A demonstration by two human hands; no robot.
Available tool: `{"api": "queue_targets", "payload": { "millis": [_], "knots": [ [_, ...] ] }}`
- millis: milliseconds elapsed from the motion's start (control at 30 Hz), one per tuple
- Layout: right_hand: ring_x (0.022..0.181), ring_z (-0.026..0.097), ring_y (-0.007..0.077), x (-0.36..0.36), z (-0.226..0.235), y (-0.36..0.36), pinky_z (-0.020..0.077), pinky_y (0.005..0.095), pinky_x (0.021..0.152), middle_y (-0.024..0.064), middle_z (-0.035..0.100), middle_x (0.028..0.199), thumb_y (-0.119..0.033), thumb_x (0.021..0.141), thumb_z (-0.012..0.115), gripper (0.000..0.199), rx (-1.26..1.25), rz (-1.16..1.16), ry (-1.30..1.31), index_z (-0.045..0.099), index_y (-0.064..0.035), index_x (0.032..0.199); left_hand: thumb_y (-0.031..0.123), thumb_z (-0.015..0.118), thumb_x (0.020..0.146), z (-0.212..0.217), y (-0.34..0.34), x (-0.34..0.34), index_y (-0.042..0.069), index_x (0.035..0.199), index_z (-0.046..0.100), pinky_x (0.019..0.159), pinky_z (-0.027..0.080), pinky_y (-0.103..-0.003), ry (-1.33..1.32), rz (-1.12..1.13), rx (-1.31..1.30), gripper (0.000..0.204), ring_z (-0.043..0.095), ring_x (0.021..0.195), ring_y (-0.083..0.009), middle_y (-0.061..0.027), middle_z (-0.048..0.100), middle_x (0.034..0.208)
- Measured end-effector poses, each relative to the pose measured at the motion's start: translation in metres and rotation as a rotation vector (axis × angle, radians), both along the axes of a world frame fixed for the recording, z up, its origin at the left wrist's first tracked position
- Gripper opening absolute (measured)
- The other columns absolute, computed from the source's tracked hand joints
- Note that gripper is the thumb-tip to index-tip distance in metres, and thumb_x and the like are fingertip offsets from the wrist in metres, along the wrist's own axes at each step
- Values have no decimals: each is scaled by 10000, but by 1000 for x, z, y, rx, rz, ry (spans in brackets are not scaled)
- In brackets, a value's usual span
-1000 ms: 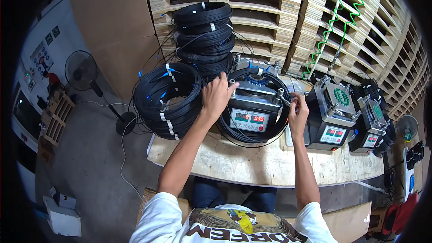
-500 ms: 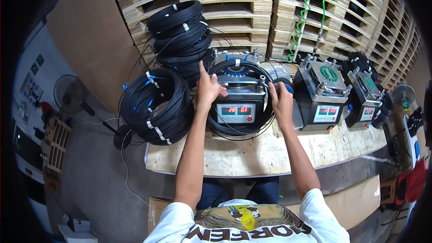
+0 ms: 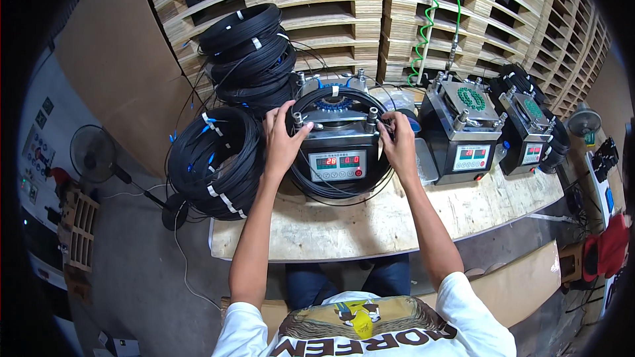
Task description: Operating a specialized machine to process, test, or clean coiled black cables.
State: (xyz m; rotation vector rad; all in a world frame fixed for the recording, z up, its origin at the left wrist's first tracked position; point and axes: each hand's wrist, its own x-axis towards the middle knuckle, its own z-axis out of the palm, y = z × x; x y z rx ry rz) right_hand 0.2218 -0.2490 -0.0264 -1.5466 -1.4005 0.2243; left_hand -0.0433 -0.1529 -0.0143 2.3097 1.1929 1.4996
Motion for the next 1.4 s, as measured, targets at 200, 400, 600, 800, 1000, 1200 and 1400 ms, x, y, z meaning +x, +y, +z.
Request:
{"api": "queue_targets", "payload": {
  "millis": [200,400,600,800,1000,1200,1400],
  "knots": [
    [836,568,314,-15,10,1,461,381,757,152,523,877,-148,873,730,315,462,-127,-229,550,-31,1103,309,803,823,-21,12,5,88,1375,522,1050,392,-423,-54,17,20,658,491,1186,-347,-170,499,1266],
    [652,649,408,-27,14,18,471,471,573,206,659,700,-430,943,642,386,62,-356,-328,560,-56,996,341,722,905,-25,18,14,41,1410,467,1043,411,-434,-154,-38,20,641,499,1218,-357,-201,467,1313],
    [679,666,436,-54,26,33,494,530,599,228,670,709,-234,976,561,321,6,-426,-292,474,-50,1223,333,687,927,-28,16,18,29,1428,436,1069,394,-429,-166,-17,56,638,489,1234,-357,-212,461,1329],
    [573,700,326,-52,45,35,555,423,469,216,651,658,-58,1019,423,449,-84,30,421,321,-65,1456,329,684,925,-26,16,15,20,1435,421,1085,379,-428,-218,-73,20,652,466,1261,-353,-222,454,1339],
    [540,695,282,-26,44,29,565,363,434,212,689,749,-210,1067,439,573,-199,321,816,150,-202,1562,327,644,965,-17,23,2,6,1377,488,1073,384,-412,-226,-114,-2,545,487,1242,-340,-218,489,1314],
    [387,508,74,31,92,66,349,222,365,39,648,617,-278,1029,558,305,-76,302,281,617,-110,1276,297,619,982,40,61,11,20,1229,615,912,476,-375,-124,-204,-40,371,618,1015,-288,-181,627,1104],
    [702,678,183,44,113,143,534,355,632,135,702,771,-165,861,728,212,-165,339,-284,731,-49,1038,255,655,949,73,109,15,15,1213,651,840,524,-362,230,-267,-278,357,681,905,-256,-172,707,988]
  ]
}}
